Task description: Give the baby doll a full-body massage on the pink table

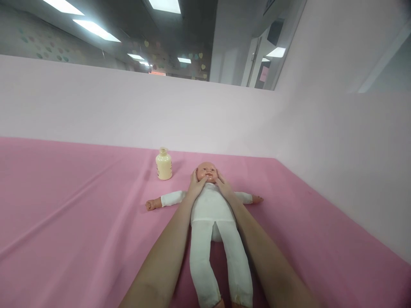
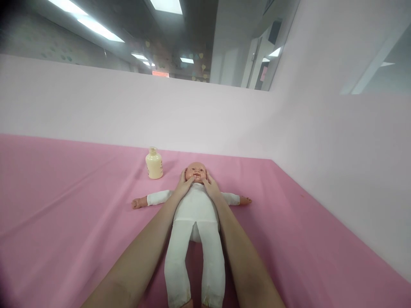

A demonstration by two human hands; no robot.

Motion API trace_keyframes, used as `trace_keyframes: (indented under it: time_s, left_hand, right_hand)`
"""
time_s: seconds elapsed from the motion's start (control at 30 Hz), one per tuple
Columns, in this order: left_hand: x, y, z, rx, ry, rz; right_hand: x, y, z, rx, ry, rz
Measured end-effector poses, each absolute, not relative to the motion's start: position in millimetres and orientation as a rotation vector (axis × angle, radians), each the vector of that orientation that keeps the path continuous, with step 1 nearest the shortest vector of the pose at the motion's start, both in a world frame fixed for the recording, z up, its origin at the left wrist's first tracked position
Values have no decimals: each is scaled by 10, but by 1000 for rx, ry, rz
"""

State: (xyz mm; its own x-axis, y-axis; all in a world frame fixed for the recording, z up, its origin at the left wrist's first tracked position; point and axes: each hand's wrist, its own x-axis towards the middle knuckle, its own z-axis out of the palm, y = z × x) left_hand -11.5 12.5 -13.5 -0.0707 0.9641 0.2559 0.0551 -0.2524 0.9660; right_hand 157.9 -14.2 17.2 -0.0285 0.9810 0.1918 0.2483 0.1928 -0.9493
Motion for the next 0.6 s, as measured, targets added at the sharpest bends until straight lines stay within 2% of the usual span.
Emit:
trace_keyframes:
  time_s: [0.6]
  left_hand:
    - [-113,170,-227,1561,1192,1435]
  right_hand:
    - [1570,-194,256,-1394,-1551,873]
